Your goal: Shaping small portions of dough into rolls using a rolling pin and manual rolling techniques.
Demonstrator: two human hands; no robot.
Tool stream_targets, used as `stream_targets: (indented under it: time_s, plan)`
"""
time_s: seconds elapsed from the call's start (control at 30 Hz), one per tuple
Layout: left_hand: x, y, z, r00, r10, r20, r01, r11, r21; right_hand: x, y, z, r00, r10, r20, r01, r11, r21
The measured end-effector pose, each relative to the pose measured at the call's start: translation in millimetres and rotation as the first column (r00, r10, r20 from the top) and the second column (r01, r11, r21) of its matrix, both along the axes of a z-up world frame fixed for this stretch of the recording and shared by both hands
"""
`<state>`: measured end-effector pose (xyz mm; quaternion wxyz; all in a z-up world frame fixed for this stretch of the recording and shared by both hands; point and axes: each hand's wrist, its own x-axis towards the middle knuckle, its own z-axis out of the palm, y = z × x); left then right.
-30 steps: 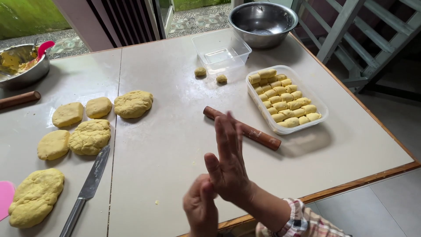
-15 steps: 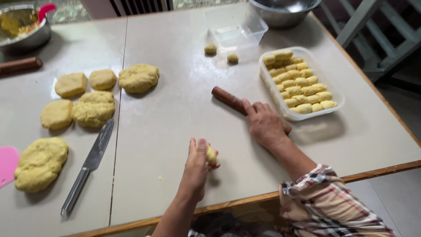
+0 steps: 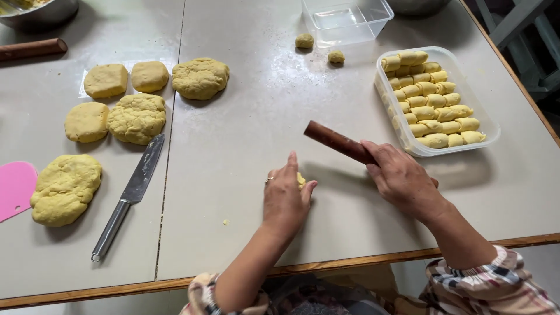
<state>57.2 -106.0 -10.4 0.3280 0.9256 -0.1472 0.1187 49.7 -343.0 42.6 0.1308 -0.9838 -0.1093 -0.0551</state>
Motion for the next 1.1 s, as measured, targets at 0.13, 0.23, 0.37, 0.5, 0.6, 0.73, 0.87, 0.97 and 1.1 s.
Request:
stream_targets:
  time_s: [0.13, 0.23, 0.37, 0.5, 0.6, 0.73, 0.87, 0.97, 1.1]
  plan:
    - [-6.4, 4.0, 12.7, 0.986, -0.081, -0.144, 0.084, 0.996, 0.011, -15.8, -1.3, 13.8, 0.992, 0.020, -0.122, 0.001, 0.984, 0.176]
    - [-21.3, 23.7, 49.4, 0.959, -0.160, -0.235, 0.093, 0.957, -0.275, -22.8, 8.2, 21.3, 0.992, 0.121, -0.025, -0.114, 0.972, 0.204]
    - [-28.8, 46.9, 67.8, 0.999, 0.024, 0.023, -0.013, 0.923, -0.384, -24.7, 26.8, 20.7, 0.949, 0.291, 0.121, -0.306, 0.943, 0.132]
    - [-17.1, 49.1, 72.0, 0.980, -0.077, 0.182, 0.100, 0.987, -0.123, -17.7, 44.1, 23.1, 0.884, 0.407, 0.230, -0.412, 0.911, -0.031]
    - [-2.1, 39.2, 38.8, 0.976, -0.201, 0.087, 0.188, 0.972, 0.143, -7.6, 47.2, 12.2, 0.871, 0.439, 0.222, -0.448, 0.894, -0.011]
    - [10.5, 36.5, -9.8, 0.970, -0.187, 0.153, 0.126, 0.932, 0.341, 4.6, 52.2, 15.6, 0.850, 0.490, 0.191, -0.500, 0.866, 0.007]
    - [19.5, 32.3, -9.2, 0.995, -0.081, 0.058, 0.058, 0.945, 0.321, 29.9, 50.0, -1.9, 0.816, 0.538, 0.213, -0.536, 0.841, -0.071]
    - [34.8, 30.1, 3.8, 0.990, -0.036, -0.135, 0.075, 0.952, 0.297, 48.4, 48.4, -13.5, 0.811, 0.538, 0.232, -0.515, 0.843, -0.157]
    - [50.0, 29.7, 14.5, 0.944, 0.028, -0.329, 0.067, 0.959, 0.275, 61.6, 46.3, -22.8, 0.794, 0.538, 0.282, -0.482, 0.841, -0.247]
